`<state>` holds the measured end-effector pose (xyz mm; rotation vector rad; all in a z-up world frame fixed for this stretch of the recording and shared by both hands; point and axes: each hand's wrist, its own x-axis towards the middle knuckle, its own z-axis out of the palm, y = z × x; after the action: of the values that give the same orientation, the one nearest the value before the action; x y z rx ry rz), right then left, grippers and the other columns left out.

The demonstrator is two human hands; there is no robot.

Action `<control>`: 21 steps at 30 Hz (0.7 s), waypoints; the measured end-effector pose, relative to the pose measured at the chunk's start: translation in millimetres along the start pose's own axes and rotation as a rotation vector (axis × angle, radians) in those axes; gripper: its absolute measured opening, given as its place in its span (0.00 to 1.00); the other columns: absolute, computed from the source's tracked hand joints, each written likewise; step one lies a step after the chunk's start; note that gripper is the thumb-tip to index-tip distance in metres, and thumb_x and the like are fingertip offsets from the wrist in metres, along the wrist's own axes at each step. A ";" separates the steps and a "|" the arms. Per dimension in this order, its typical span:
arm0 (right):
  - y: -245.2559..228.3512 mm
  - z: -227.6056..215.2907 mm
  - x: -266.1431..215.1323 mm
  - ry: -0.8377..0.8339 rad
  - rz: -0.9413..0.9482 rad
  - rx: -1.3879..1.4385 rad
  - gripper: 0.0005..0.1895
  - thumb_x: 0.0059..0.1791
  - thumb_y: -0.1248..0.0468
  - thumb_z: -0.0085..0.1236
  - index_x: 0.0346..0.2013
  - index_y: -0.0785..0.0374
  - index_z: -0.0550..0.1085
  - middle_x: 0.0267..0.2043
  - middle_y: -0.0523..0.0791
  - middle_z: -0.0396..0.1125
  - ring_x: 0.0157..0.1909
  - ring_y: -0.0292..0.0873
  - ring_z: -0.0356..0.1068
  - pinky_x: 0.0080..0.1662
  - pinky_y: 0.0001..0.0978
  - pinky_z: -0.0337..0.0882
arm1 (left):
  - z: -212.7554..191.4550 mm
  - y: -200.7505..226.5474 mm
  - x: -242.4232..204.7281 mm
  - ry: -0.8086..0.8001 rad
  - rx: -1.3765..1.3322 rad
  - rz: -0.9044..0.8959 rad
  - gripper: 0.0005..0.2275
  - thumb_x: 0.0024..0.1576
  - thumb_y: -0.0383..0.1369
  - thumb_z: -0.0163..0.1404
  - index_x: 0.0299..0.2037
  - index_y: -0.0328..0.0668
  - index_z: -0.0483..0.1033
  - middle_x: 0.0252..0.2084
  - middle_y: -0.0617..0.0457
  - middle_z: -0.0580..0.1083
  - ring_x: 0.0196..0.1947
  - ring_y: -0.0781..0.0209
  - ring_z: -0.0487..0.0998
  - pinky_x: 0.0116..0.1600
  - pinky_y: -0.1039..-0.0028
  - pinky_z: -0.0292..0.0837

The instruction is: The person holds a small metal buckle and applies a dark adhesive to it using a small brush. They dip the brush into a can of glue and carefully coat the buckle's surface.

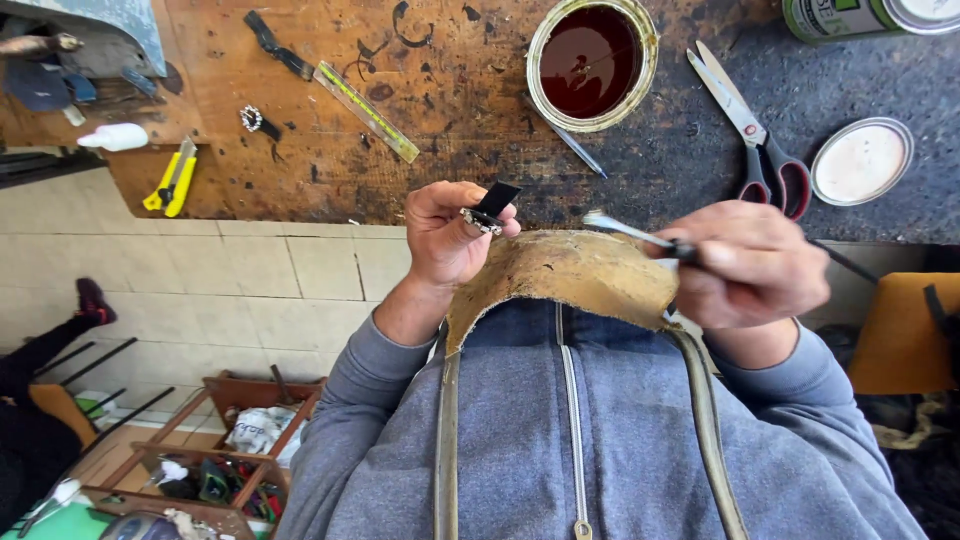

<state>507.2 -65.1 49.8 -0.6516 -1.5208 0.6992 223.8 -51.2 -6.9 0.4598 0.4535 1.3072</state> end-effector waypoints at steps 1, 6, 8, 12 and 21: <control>-1.9 8.6 2.4 0.010 -0.002 0.000 0.15 0.54 0.74 0.54 0.56 0.68 0.70 0.42 0.57 0.73 0.35 0.54 0.80 0.35 0.39 0.82 | -1.8 -2.2 -1.4 -0.005 0.007 -0.005 0.10 0.57 0.22 0.61 0.47 0.29 0.79 0.44 0.30 0.79 0.42 0.39 0.83 0.40 0.55 0.86; -7.3 40.1 21.9 0.097 -0.042 -0.093 0.05 0.46 0.79 0.66 0.34 0.75 0.77 0.31 0.64 0.74 0.23 0.56 0.75 0.26 0.45 0.75 | -26.0 -24.3 -8.7 0.042 -0.222 0.006 0.13 0.55 0.20 0.59 0.47 0.23 0.72 0.44 0.30 0.75 0.43 0.31 0.82 0.44 0.42 0.83; -5.5 42.6 20.4 0.096 -0.046 -0.104 0.04 0.46 0.79 0.66 0.33 0.76 0.78 0.31 0.64 0.74 0.23 0.56 0.75 0.25 0.45 0.75 | -27.6 -21.9 -5.8 0.027 -0.209 -0.008 0.12 0.57 0.21 0.58 0.48 0.24 0.72 0.44 0.27 0.74 0.44 0.29 0.81 0.46 0.41 0.82; -3.9 45.0 27.4 0.042 -0.065 -0.121 0.04 0.47 0.78 0.65 0.35 0.78 0.78 0.32 0.63 0.75 0.23 0.55 0.74 0.25 0.44 0.74 | -17.8 -20.9 -6.5 0.062 -0.233 -0.038 0.12 0.57 0.23 0.59 0.49 0.28 0.74 0.56 0.29 0.74 0.51 0.25 0.79 0.52 0.41 0.81; 2.6 50.8 26.6 0.034 -0.038 -0.169 0.04 0.49 0.77 0.65 0.37 0.77 0.79 0.34 0.63 0.76 0.23 0.56 0.74 0.25 0.44 0.73 | -15.8 -18.8 -8.7 0.074 -0.276 -0.093 0.10 0.60 0.22 0.56 0.48 0.29 0.71 0.54 0.23 0.75 0.54 0.27 0.78 0.58 0.41 0.78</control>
<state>454.8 -45.8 63.2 -0.7556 -1.5680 0.5327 228.3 -62.4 -30.0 0.1590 0.3446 1.2764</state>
